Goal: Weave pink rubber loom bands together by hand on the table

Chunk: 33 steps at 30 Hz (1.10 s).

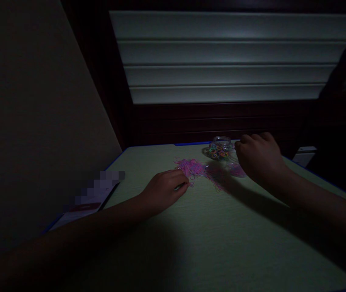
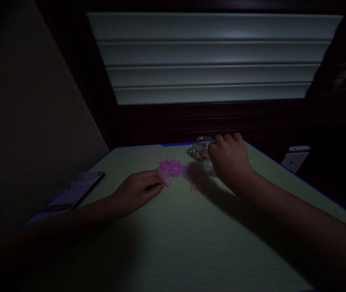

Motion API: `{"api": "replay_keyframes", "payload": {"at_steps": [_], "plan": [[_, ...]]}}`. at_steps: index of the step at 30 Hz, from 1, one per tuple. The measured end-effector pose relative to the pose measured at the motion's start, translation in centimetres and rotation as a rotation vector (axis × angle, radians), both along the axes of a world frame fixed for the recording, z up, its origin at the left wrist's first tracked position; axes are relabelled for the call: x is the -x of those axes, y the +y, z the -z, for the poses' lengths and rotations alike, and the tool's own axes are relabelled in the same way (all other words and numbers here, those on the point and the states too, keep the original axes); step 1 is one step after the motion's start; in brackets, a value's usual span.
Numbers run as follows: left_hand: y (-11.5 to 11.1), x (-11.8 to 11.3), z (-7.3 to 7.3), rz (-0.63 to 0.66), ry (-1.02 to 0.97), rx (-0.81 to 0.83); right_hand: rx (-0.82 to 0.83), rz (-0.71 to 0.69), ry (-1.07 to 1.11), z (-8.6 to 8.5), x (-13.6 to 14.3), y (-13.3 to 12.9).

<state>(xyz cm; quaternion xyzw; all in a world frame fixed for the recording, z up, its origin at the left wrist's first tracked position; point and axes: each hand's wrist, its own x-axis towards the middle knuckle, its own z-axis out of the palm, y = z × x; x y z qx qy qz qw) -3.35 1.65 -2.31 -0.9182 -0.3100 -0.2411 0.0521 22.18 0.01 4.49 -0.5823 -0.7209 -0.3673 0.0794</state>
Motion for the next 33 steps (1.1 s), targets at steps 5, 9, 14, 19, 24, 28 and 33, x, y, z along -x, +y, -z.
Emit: {"api": "replay_keyframes", "payload": {"at_steps": [5,9,14,19,24,28,33], "plan": [[0.1,0.0,0.0,-0.006,0.003,0.014,0.025,-0.203,0.081,1.3,1.2,0.0],[0.0,-0.1,-0.2,-0.010,0.010,0.025,0.189,-0.535,0.274,4.2,3.3,-0.3],[0.1,-0.2,-0.1,0.005,0.007,0.019,0.263,-0.730,0.337,6.1,4.7,-0.8],[0.4,-0.2,0.0,0.003,0.000,0.023,0.335,-0.739,0.470,6.1,4.7,-0.3],[0.5,-0.2,0.0,0.006,0.003,0.028,0.403,-0.786,0.576,6.5,5.2,0.0],[0.6,-0.2,0.1,0.000,-0.006,0.031,0.392,-0.755,0.487,6.5,5.4,-0.2],[0.6,-0.3,0.0,-0.003,0.007,0.029,0.354,-0.686,0.364,6.3,5.2,-0.3]]}}
